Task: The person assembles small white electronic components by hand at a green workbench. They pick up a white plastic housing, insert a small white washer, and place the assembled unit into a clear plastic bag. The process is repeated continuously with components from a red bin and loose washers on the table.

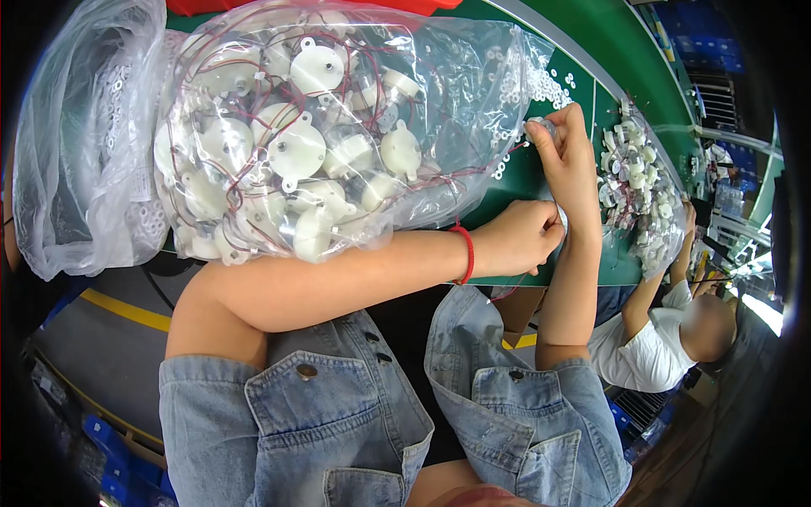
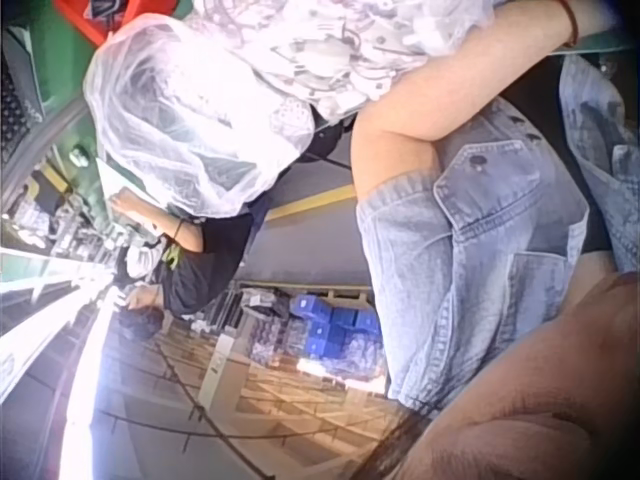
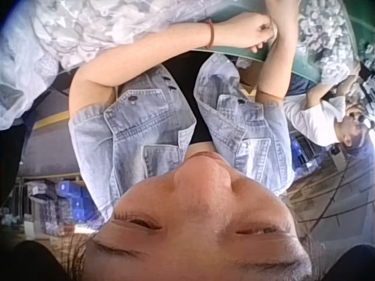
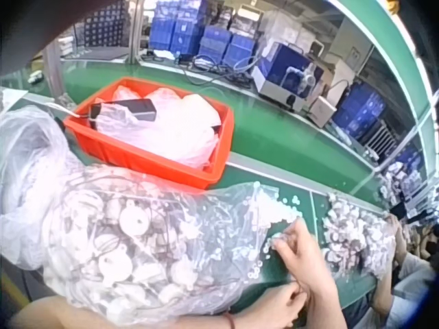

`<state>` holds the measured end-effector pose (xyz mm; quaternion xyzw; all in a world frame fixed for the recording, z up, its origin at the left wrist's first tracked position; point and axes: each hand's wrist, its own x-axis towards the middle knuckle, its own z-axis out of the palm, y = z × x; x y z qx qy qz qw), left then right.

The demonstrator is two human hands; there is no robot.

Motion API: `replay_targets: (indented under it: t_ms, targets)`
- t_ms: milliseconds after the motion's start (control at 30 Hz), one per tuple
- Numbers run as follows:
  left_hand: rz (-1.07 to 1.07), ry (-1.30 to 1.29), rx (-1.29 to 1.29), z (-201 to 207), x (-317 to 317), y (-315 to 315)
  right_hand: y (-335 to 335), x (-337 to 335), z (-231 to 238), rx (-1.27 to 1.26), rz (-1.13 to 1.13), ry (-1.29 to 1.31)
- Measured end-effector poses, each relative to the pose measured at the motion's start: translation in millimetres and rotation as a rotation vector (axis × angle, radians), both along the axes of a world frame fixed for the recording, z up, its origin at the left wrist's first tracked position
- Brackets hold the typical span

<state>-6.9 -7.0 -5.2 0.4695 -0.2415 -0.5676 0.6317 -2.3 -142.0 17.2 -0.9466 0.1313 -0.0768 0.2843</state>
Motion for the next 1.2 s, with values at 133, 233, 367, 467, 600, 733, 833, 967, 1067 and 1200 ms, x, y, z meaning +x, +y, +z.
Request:
replay_targets:
  t_ms: [133, 233, 367, 467, 600, 733, 833, 967, 1067, 1200]
  targets:
    - [0.001, 0.019, -0.013, -2.0, 0.3, -1.9, 4.0, 3.3, 0.1, -0.011, -0.003, -0.012]
    - [-0.031, 0.046, 0.005, -3.8, 0.3, -3.7, 10.3, 0.8, 1.1, -0.021, -0.001, -0.027]
    - [-0.002, 0.137, 0.009, -3.9, -5.9, -3.2, 7.0, -1.6, -7.7, -0.056, 0.064, -0.141]
    - [-0.011, 0.183, 0.040, -7.3, -6.9, -2.2, 11.9, -3.5, -5.7, -0.090, 0.061, -0.117]
    - [-0.045, 0.176, 0.026, -5.8, -6.2, 0.2, 7.5, -7.3, -13.6, -0.134, 0.082, -0.143]
    - [-0.046, 0.177, 0.026, -0.9, -3.2, 1.8, 3.5, -4.4, -15.3, -0.120, 0.090, -0.154]
    - [-0.075, 0.153, 0.068, 4.0, 0.5, 4.2, 1.0, -3.6, -19.5, -0.129, 0.081, -0.159]
    - [-0.111, 0.090, 0.074, 1.0, 7.9, 2.1, -1.6, -4.7, -15.2, 0.030, -0.009, -0.118]
    - [-0.121, 0.032, 0.070, -1.8, 9.6, -0.9, -6.0, -10.3, -20.3, 0.247, -0.131, -0.144]
    - [-0.065, -0.127, 0.032, -0.2, 11.3, -0.6, -11.1, -19.9, -13.6, 0.971, -0.236, -0.275]
